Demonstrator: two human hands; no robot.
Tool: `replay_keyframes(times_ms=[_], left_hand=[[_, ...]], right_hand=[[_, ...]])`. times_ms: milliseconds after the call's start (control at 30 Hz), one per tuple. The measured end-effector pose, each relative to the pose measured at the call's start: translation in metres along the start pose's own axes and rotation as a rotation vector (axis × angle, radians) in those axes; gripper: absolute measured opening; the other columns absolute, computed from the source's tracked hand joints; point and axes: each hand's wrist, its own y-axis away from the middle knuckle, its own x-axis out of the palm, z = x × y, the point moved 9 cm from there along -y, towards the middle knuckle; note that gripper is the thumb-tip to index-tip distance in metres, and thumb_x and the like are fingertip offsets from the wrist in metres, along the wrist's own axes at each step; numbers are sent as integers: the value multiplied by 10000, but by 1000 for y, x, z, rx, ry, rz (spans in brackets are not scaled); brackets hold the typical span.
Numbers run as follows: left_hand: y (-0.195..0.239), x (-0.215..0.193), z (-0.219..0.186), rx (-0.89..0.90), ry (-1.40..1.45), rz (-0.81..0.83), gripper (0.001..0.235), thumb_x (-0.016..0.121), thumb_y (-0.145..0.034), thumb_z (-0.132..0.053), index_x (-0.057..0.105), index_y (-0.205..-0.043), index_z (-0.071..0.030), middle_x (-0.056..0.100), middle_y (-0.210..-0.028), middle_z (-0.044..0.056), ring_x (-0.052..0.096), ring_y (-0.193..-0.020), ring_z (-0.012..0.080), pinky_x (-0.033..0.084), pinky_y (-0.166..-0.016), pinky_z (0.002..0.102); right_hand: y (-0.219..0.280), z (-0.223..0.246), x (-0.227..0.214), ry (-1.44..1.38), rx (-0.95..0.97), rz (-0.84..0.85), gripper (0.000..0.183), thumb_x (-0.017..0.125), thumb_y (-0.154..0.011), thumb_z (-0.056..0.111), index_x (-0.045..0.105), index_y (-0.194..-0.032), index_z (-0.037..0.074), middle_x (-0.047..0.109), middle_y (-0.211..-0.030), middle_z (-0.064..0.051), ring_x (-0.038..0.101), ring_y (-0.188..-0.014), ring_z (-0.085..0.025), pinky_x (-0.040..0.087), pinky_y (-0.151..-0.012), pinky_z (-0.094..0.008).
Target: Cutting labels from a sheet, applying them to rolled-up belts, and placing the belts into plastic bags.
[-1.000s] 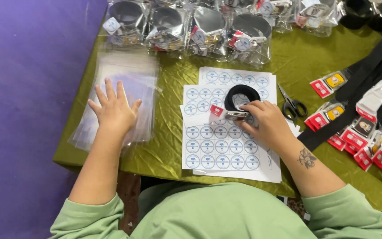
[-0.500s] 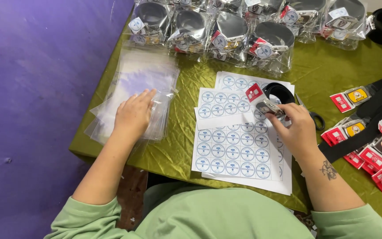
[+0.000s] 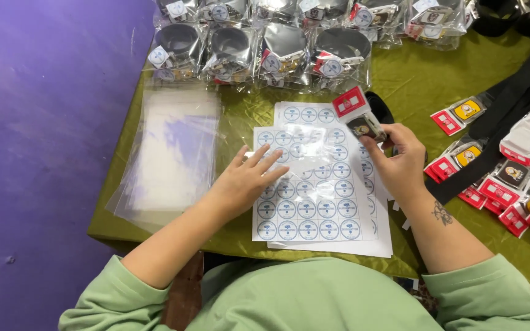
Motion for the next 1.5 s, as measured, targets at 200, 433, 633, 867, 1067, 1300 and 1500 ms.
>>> replay_keyframes(times_ms=[200,433,633,867,1067,1300,1500], left_hand=[[-40,-36,-11,-82,181,88,618,710,-917,-299,485,-1483,-193,461,-1538,155,401,-1454,370,349,-1128,619],[-87,-63,-3,-218,310,-248,864,712,-958,-259,198,-1643,-140,341,-1630,200,483,-1389,436,444,-1076,612],[-94,-12,11,-262,426,-211,974,740,-925,-242,105,-1640,-60,380,-1602,235,394,-1444,453,344,-1134,644],[-85,46,6,-303,465,193,728,421,-1008,-586,317,-1580,-148,279,-1648,159,237,-1523,381,183,-1187,654],[-82,40,11,-352,446,173,698,410,-1017,-562,362,-1554,-119,331,-1607,207,289,-1489,409,180,-1157,662],[-81,42,15,-387,432,132,658,429,-1020,-525,401,-1532,-113,354,-1580,225,325,-1455,431,229,-1123,639],[-81,36,17,-387,435,50,571,456,-1029,-466,483,-1476,-111,435,-1522,227,392,-1403,427,251,-1103,614]], right_hand=[[3,1,4,25,-22,34,226,897,-897,165,761,-1022,35,683,-837,-74,605,-739,-214,530,-722,-306],[2,26,8,111,-125,106,225,846,-915,220,754,-1066,81,711,-916,-47,593,-760,-199,503,-721,-331],[4,14,21,228,-189,207,230,808,-904,209,742,-1093,97,707,-924,-66,611,-803,-244,499,-755,-364],[13,-24,39,443,40,540,409,771,-857,328,694,-1229,178,703,-1097,-54,635,-969,-254,481,-894,-391],[11,-34,35,445,63,492,322,758,-885,278,708,-1191,195,706,-1060,-14,626,-967,-212,468,-906,-360],[1,-22,15,248,67,241,243,790,-927,271,746,-1138,160,703,-975,18,573,-853,-160,485,-821,-292],[4,-31,11,125,134,167,252,827,-913,250,760,-1130,141,712,-949,15,570,-839,-143,491,-805,-255]])
